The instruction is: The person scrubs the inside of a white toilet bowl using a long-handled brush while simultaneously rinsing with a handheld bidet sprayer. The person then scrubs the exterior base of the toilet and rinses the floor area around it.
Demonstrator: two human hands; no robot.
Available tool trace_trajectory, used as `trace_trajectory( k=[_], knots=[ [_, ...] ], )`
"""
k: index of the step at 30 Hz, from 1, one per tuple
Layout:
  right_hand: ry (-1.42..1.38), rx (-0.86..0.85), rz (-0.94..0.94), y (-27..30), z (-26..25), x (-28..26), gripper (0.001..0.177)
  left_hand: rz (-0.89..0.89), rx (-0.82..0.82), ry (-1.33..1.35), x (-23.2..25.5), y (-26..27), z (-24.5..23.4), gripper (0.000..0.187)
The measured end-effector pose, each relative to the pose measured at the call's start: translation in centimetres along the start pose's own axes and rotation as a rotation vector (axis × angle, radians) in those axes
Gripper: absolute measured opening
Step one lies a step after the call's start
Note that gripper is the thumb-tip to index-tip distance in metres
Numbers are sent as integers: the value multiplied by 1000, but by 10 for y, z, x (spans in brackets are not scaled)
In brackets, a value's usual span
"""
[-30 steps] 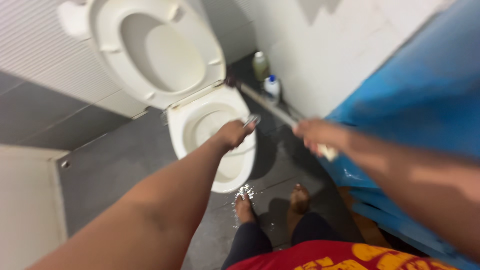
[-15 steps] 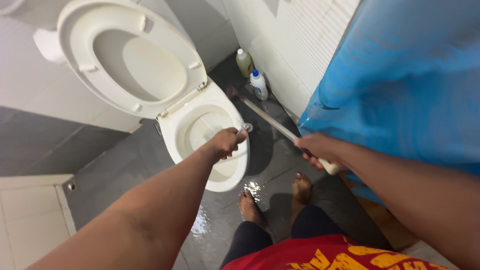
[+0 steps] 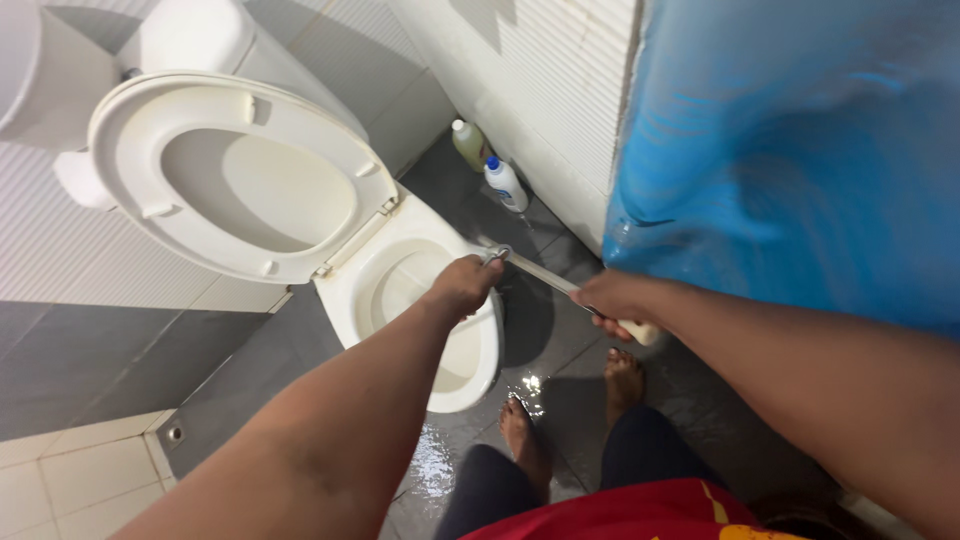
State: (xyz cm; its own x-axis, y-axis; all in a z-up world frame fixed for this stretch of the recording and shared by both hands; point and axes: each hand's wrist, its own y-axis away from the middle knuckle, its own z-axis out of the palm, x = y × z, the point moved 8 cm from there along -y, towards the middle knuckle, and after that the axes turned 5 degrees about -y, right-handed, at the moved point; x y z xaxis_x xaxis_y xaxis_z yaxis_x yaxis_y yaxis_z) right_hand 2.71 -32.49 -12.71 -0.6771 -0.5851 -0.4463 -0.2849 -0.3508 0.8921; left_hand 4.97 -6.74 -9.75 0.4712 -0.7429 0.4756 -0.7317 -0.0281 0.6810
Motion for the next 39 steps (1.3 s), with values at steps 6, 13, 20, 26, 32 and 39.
trace_trajectory(
  k=[6, 13, 20, 26, 32, 39],
  knots=[
    [-29, 34, 108, -17, -9, 86, 34, -351, -148, 255, -5, -2, 28, 40],
    [-145, -50, 102, -100, 20, 90, 24, -394, -157, 320, -33, -40, 43, 48],
    [-176, -31, 67, -222, 16, 6, 34, -406, -58, 352, -58, -66, 36, 51],
    [-271, -99, 202, -255, 3, 80, 49, -406, -100, 394, -75, -85, 52, 44],
    [-163, -65, 109, -298, -1, 29, 30, -379, -56, 333, -100, -83, 54, 44],
    [-192, -43, 98, -331, -5, 1, 43, -294, -44, 273, -88, -96, 37, 53]
  ],
)
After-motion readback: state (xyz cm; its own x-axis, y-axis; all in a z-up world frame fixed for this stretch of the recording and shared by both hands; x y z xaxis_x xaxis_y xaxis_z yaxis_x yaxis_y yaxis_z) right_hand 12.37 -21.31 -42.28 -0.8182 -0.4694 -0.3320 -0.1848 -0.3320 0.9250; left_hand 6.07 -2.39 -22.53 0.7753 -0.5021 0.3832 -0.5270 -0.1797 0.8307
